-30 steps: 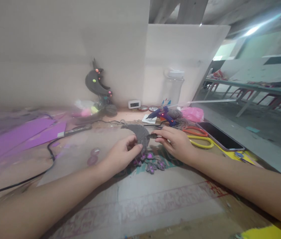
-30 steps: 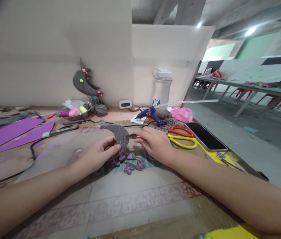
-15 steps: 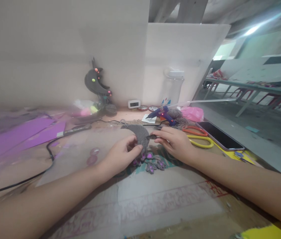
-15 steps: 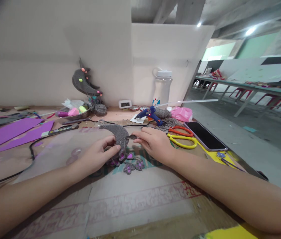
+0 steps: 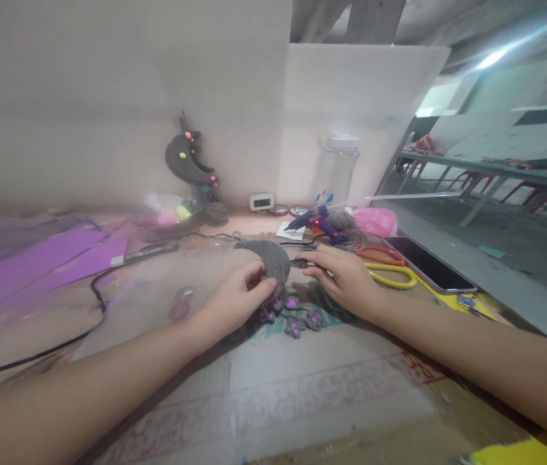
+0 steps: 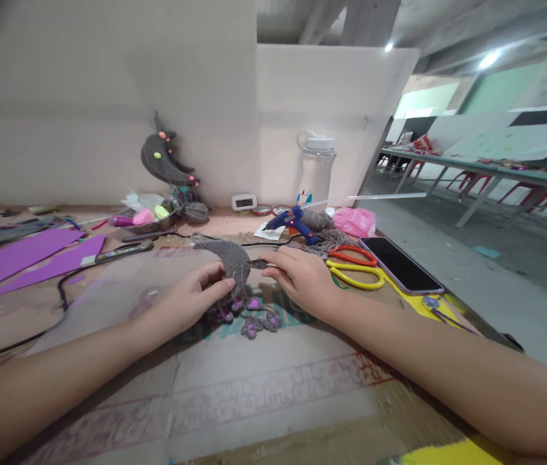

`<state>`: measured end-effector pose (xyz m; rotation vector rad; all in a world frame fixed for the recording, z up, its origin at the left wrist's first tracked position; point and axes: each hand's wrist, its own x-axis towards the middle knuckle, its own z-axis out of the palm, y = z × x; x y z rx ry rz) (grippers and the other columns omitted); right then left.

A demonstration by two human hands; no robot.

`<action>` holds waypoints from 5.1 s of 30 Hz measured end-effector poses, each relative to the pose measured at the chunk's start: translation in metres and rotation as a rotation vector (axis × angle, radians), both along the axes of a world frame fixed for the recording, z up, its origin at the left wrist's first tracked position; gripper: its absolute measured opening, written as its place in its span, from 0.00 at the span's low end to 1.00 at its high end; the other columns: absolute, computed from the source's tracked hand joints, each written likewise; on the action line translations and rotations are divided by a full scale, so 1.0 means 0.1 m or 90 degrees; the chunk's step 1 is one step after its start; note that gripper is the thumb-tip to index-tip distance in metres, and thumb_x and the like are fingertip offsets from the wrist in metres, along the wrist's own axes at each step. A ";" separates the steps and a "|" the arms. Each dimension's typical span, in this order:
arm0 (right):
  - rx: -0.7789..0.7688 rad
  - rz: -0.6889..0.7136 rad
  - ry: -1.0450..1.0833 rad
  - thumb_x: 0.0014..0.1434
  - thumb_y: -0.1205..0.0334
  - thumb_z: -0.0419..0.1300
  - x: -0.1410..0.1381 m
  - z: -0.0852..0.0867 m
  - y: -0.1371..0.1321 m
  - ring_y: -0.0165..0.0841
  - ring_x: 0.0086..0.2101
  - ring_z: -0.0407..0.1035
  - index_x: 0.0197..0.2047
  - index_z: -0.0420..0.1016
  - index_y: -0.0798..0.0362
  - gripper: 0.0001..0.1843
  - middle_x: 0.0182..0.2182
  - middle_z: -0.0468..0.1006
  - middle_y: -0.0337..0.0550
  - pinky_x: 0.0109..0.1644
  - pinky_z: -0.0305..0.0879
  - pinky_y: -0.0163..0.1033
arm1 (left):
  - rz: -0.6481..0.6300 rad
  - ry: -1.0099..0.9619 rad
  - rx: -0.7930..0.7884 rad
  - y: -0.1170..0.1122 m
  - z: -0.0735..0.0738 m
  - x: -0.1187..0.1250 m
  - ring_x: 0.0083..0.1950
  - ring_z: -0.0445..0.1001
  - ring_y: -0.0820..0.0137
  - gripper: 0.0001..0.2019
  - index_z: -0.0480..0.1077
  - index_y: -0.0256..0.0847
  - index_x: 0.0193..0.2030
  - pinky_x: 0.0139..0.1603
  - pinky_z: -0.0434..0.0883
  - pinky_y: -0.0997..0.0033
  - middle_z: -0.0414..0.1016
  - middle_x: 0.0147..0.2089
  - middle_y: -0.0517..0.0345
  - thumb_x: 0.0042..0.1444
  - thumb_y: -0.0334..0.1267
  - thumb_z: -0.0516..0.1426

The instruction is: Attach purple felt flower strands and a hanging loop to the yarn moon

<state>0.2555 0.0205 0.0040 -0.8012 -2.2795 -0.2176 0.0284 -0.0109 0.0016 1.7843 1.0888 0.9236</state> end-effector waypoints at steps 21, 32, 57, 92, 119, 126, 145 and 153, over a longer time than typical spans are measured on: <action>0.036 -0.012 -0.038 0.67 0.56 0.52 0.00 -0.02 0.02 0.33 0.31 0.67 0.47 0.76 0.56 0.17 0.29 0.74 0.43 0.36 0.60 0.35 | 0.019 0.032 0.013 -0.03 0.02 0.01 0.31 0.65 0.72 0.07 0.65 0.40 0.34 0.31 0.62 0.73 0.65 0.29 0.63 0.59 0.40 0.52; 0.033 -0.012 -0.037 0.67 0.55 0.51 -0.01 0.00 0.01 0.33 0.30 0.67 0.46 0.77 0.56 0.17 0.28 0.73 0.43 0.35 0.60 0.35 | 0.006 0.005 0.001 -0.02 0.01 0.00 0.29 0.64 0.73 0.08 0.63 0.41 0.31 0.29 0.62 0.75 0.63 0.27 0.64 0.59 0.40 0.52; 0.033 -0.017 -0.049 0.68 0.55 0.50 -0.01 0.00 0.01 0.32 0.31 0.67 0.47 0.76 0.54 0.16 0.29 0.74 0.43 0.36 0.61 0.35 | 0.008 0.011 -0.013 -0.03 0.03 0.01 0.30 0.65 0.72 0.07 0.64 0.40 0.34 0.30 0.63 0.74 0.65 0.28 0.63 0.59 0.41 0.52; 0.031 -0.016 -0.048 0.67 0.55 0.50 -0.01 0.00 0.01 0.32 0.31 0.67 0.47 0.76 0.55 0.17 0.29 0.73 0.44 0.36 0.61 0.35 | 0.038 0.092 0.068 -0.06 0.04 0.01 0.31 0.65 0.71 0.08 0.64 0.41 0.30 0.32 0.61 0.72 0.64 0.28 0.63 0.58 0.40 0.52; -0.215 0.095 0.096 0.55 0.75 0.56 -0.18 0.09 -0.39 0.29 0.33 0.71 0.38 0.74 0.55 0.10 0.33 0.79 0.41 0.37 0.66 0.32 | 0.016 0.028 0.111 -0.07 0.07 -0.02 0.43 0.73 0.66 0.10 0.70 0.41 0.45 0.46 0.68 0.69 0.76 0.42 0.55 0.60 0.42 0.55; -0.206 0.130 0.089 0.55 0.78 0.55 -0.18 0.09 -0.38 0.30 0.36 0.70 0.43 0.73 0.55 0.15 0.36 0.77 0.42 0.39 0.66 0.33 | -0.077 0.033 0.164 -0.09 0.09 -0.04 0.42 0.72 0.66 0.17 0.73 0.39 0.35 0.45 0.68 0.69 0.75 0.36 0.56 0.65 0.44 0.48; -0.255 0.034 0.104 0.53 0.73 0.59 -0.17 0.03 -0.21 0.27 0.26 0.66 0.34 0.76 0.55 0.06 0.27 0.75 0.38 0.30 0.59 0.31 | 0.080 -0.156 0.070 -0.01 0.08 0.00 0.39 0.75 0.68 0.08 0.72 0.39 0.39 0.42 0.71 0.69 0.77 0.38 0.56 0.58 0.40 0.57; -0.185 0.085 0.093 0.53 0.74 0.57 -0.11 0.04 -0.32 0.29 0.31 0.69 0.39 0.73 0.53 0.12 0.32 0.77 0.39 0.35 0.63 0.33 | 0.107 -0.218 0.097 0.05 0.04 -0.03 0.41 0.75 0.70 0.09 0.68 0.37 0.45 0.44 0.71 0.70 0.76 0.42 0.56 0.58 0.36 0.56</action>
